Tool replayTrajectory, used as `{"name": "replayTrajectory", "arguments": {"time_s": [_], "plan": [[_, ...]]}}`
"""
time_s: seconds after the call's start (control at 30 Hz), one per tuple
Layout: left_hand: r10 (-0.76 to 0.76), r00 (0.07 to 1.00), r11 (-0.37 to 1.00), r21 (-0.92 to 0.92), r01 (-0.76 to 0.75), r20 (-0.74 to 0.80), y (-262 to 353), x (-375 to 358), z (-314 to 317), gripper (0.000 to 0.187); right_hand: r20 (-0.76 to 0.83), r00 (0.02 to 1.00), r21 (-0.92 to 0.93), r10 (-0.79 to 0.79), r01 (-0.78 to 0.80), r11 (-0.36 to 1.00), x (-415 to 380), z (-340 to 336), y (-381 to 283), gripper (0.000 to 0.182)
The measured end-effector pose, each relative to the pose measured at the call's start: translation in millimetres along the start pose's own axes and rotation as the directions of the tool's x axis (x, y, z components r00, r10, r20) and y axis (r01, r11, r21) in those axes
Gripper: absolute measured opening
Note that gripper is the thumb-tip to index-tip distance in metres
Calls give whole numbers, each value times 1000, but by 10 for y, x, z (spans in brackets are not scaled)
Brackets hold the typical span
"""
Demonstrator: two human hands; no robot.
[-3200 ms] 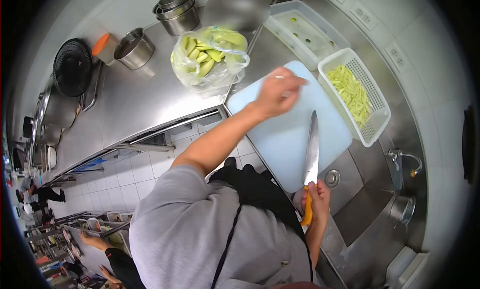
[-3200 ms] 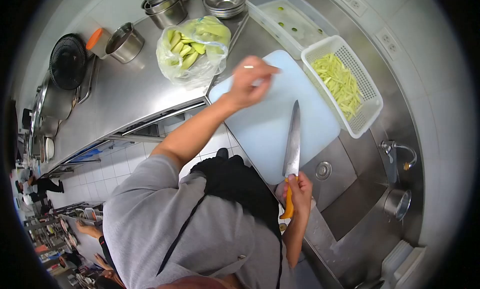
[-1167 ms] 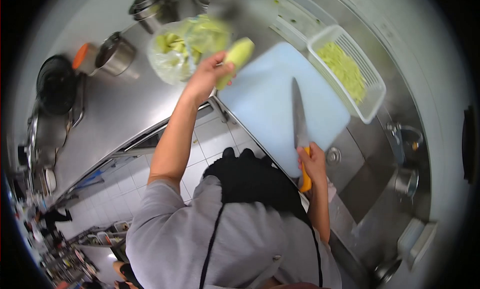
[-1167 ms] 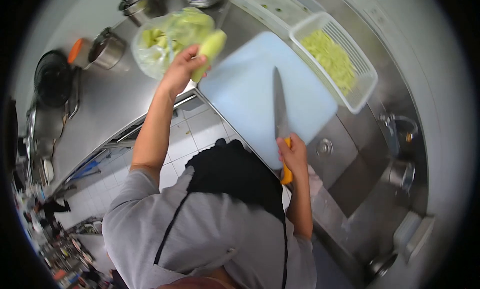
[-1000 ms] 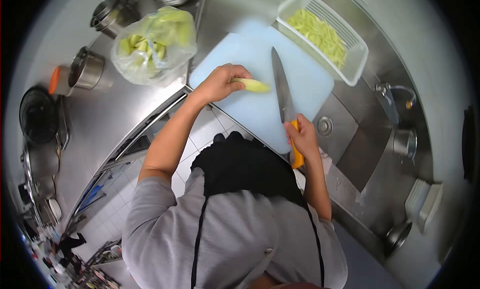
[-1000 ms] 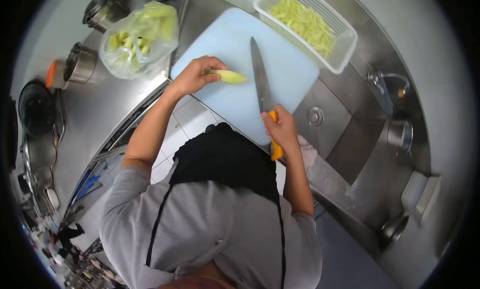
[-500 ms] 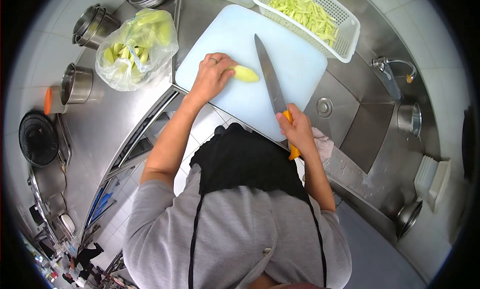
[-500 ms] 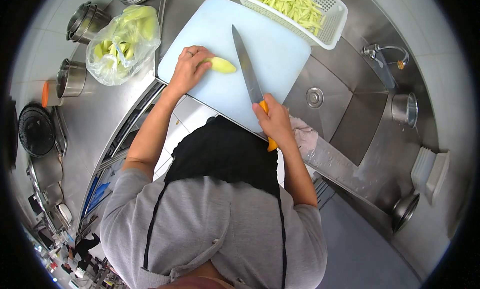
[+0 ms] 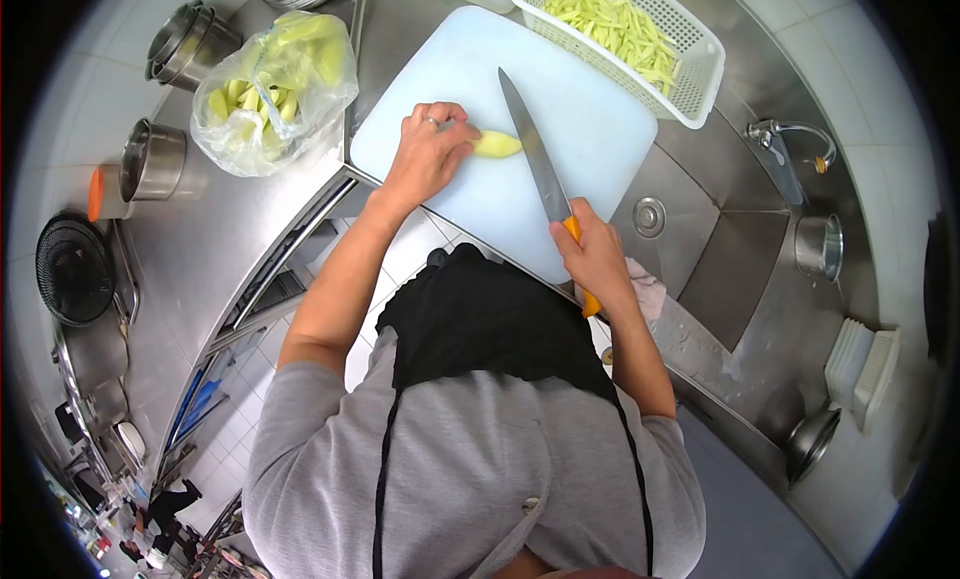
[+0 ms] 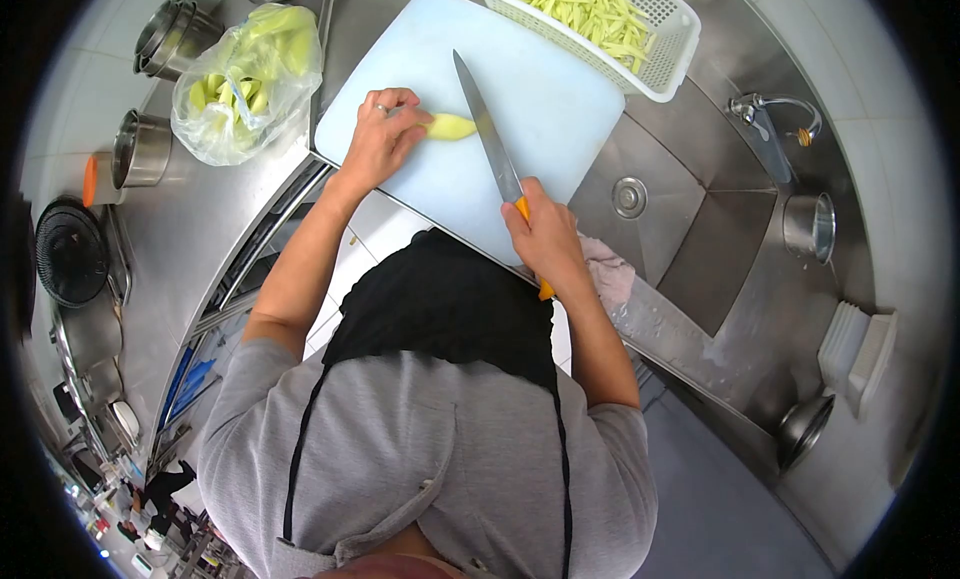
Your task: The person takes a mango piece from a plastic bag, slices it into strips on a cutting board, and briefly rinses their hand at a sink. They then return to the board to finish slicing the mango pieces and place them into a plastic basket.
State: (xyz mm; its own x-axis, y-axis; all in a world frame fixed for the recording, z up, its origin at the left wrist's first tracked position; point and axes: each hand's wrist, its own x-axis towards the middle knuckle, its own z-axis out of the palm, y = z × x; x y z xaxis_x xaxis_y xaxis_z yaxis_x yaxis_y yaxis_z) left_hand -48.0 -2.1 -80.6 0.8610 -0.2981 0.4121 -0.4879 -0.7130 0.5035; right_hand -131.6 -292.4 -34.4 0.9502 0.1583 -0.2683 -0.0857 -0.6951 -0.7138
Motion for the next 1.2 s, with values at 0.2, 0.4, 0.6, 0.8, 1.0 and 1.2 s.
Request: {"name": "replayTrajectory", "arguments": {"time_s": [0.2,0.4,0.6,0.8,1.0,1.2], "plan": [[-25,974,999,29,19,226,-34,195,-74,35,-76,997,165,29,-16,986,-31,-1,107,34],[65,959,998,-1,-68,277,-59,297,-49,39,-71,997,126,32,-23,992,-48,-93,65,33],[-57,889,949,-253,190,454,-158,262,-92,44,-50,996,183,77,-67,981,-62,-81,121,32],[-228,587,753,-241,612,777,-117,505,-376,43,-7,998,152,68,-66,986,-33,-84,152,34],[-187,662,826,-248,506,726,-114,587,-365,32,-1,999,136,33,-32,990,-24,-72,172,38],[92,944,995,3,-98,318,-139,286,-111,39,36,996,126,78,-81,989,-65,-107,154,38]]}}
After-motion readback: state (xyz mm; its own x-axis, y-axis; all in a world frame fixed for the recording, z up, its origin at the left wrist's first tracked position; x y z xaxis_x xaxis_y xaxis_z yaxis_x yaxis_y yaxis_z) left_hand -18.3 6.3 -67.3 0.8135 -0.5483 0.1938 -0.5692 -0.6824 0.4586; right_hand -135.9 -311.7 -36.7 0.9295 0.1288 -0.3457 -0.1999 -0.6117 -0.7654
